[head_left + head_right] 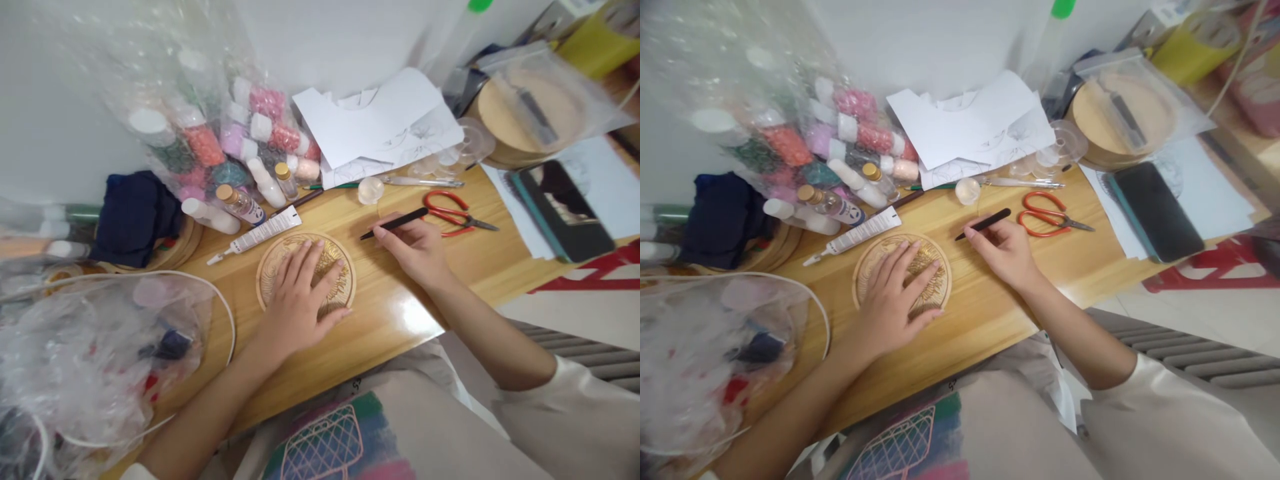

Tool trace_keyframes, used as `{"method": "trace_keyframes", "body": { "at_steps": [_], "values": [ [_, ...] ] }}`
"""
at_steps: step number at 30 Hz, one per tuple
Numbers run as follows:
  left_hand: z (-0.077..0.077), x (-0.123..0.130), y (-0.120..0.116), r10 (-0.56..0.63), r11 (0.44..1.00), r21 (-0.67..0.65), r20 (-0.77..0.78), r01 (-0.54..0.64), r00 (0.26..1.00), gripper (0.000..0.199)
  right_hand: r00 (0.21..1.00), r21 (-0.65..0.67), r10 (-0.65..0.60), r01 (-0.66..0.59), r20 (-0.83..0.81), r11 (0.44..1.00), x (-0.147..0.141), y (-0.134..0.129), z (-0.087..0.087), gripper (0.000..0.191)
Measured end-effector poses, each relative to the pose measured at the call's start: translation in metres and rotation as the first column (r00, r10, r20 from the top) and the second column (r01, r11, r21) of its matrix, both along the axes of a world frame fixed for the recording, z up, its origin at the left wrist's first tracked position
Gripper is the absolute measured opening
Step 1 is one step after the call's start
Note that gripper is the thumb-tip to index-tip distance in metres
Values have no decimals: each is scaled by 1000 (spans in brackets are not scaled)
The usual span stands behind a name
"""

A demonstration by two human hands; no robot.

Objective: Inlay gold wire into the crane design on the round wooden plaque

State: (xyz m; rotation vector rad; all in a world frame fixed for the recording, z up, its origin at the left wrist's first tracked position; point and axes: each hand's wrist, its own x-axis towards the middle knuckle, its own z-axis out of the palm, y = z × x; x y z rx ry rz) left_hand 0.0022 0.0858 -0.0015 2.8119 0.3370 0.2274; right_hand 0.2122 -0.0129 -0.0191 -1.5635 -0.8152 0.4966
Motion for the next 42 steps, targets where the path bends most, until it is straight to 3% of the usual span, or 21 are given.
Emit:
{"method": "trace_keyframes", "body": {
  "at_steps": [26,30,33,37,42],
  "values": [
    [0,-2,0,5,1000,4,47,-5,999,55,1000,10,-14,13,20,1000,0,0,1,22],
    [1,-2,-1,9,1000,-17,46,-9,999,54,995,-14,44,-43,95,999,-1,-5,10,16],
    [2,-2,-2,18,1000,-27,50,-16,999,53,961,-12,135,-136,242,991,-3,-9,17,6],
    [3,-3,-2,6,999,-43,49,-4,999,53,874,-43,293,-300,387,953,-5,-12,23,17],
    [4,-4,-2,-7,999,-51,34,8,999,54,854,-69,338,-339,395,938,-4,-14,26,24]
  ]
}}
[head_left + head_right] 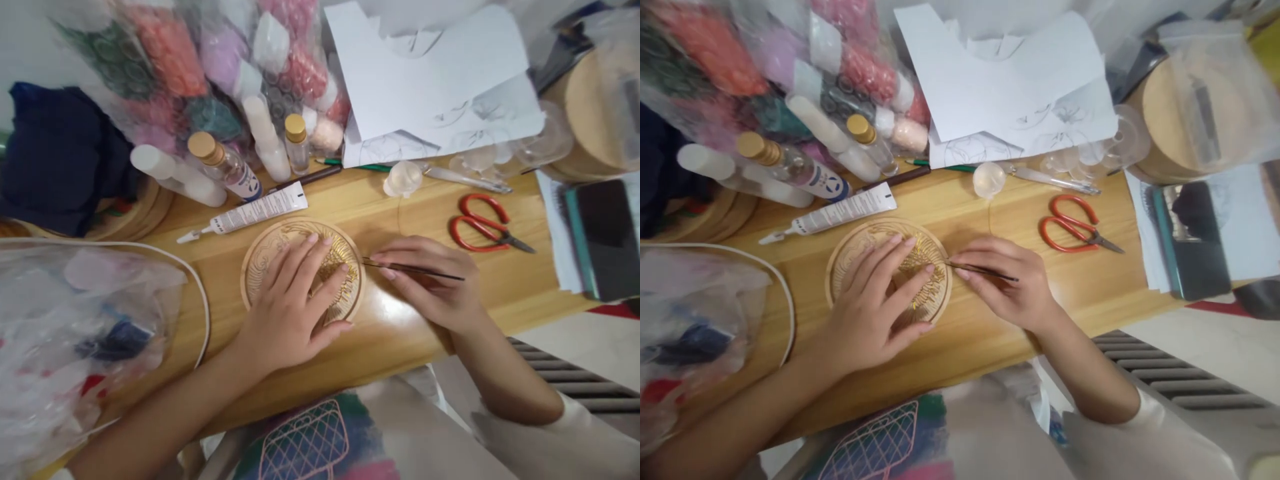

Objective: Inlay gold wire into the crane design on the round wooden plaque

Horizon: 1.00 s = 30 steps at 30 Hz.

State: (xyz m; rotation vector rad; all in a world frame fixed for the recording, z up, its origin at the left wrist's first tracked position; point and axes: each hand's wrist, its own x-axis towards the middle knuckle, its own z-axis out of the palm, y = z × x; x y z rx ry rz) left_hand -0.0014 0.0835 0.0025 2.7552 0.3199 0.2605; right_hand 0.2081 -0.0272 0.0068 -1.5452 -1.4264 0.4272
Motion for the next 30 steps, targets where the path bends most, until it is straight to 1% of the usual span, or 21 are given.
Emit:
{"method": "trace_keyframes", "body": {
  "at_steps": [8,15,21,30],
  "values": [
    [3,2,-1,8,1000,-23,-48,-9,999,58,998,-48,65,-65,-2,997,1,0,-1,28],
    [2,3,0,9,1000,-25,-25,-9,1000,55,997,-66,75,-75,-4,995,-1,0,-2,24],
    [3,3,1,8,1000,-21,-14,-8,1000,55,996,-22,87,-86,28,996,0,1,-5,18],
    [3,4,1,5,1000,-4,-8,-5,1000,54,992,-10,103,-102,75,995,1,0,-4,17]
  ]
}}
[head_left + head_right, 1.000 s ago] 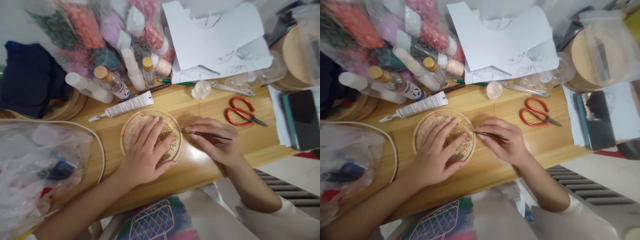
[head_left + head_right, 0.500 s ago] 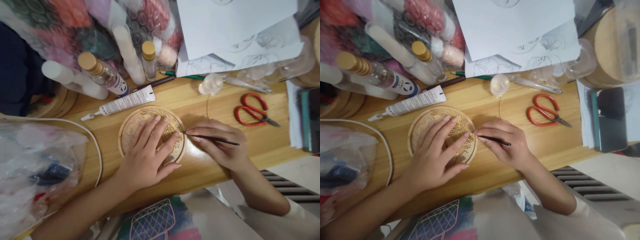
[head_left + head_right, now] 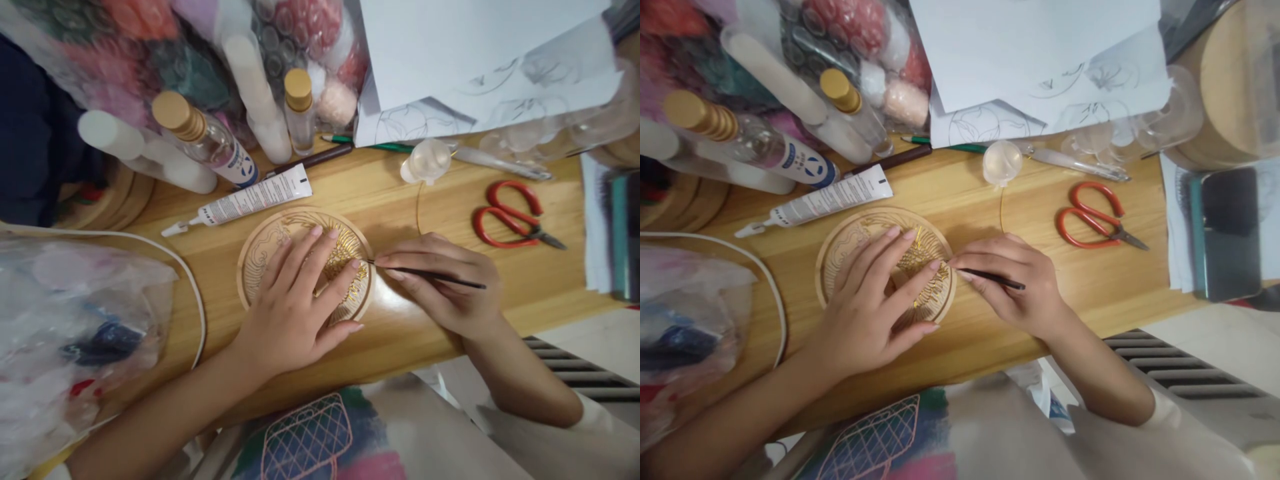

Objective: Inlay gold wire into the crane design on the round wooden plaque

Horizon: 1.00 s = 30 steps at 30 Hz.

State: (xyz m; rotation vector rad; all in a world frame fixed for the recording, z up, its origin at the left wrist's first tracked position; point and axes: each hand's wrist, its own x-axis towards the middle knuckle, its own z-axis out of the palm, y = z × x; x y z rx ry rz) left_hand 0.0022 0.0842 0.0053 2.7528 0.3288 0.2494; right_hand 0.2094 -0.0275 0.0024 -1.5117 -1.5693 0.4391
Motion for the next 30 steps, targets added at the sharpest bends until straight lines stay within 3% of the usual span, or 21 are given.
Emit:
{"method": "trace_keyframes", "body": {
  "at_steps": [30],
  "values": [
    [-1,0,0,16,1000,-3,45,-16,999,56,1000,-1,25,-25,17,1000,3,0,1,18]
  ]
}}
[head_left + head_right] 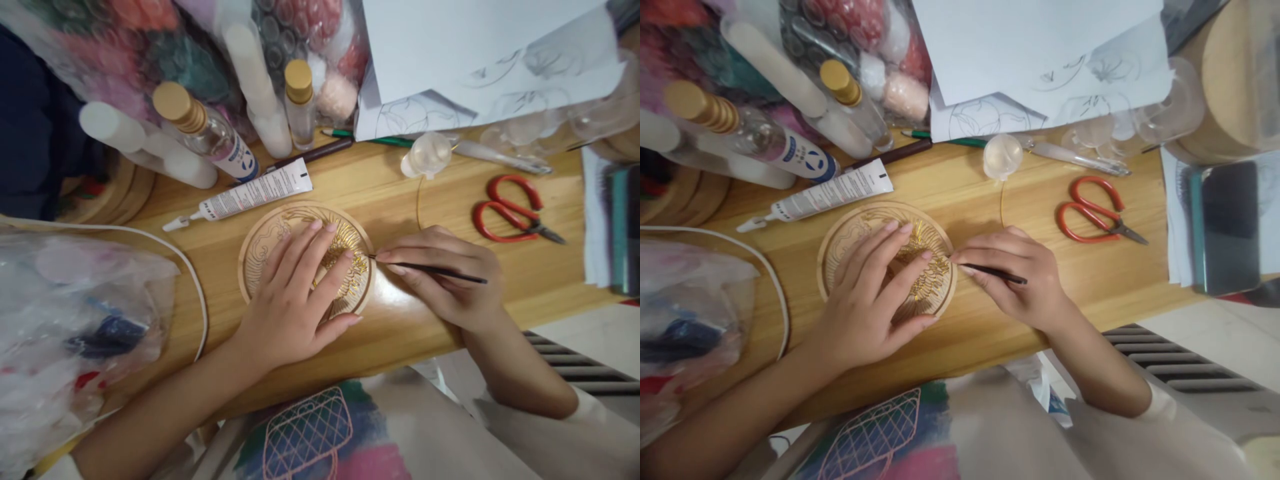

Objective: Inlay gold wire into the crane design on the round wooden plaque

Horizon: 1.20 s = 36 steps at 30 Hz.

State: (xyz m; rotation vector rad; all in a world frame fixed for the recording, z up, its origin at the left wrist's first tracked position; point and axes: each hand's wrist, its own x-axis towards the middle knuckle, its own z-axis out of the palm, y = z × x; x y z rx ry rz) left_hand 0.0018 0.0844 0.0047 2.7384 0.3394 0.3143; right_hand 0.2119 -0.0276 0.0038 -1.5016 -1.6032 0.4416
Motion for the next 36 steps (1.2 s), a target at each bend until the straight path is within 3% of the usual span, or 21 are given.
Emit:
{"method": "trace_keyframes", "body": {
  "at_steps": [36],
  "values": [
    [0,1,-1,9,999,-44,-52,-11,999,56,999,-18,-5,6,43,1000,1,0,1,23]
  ]
}}
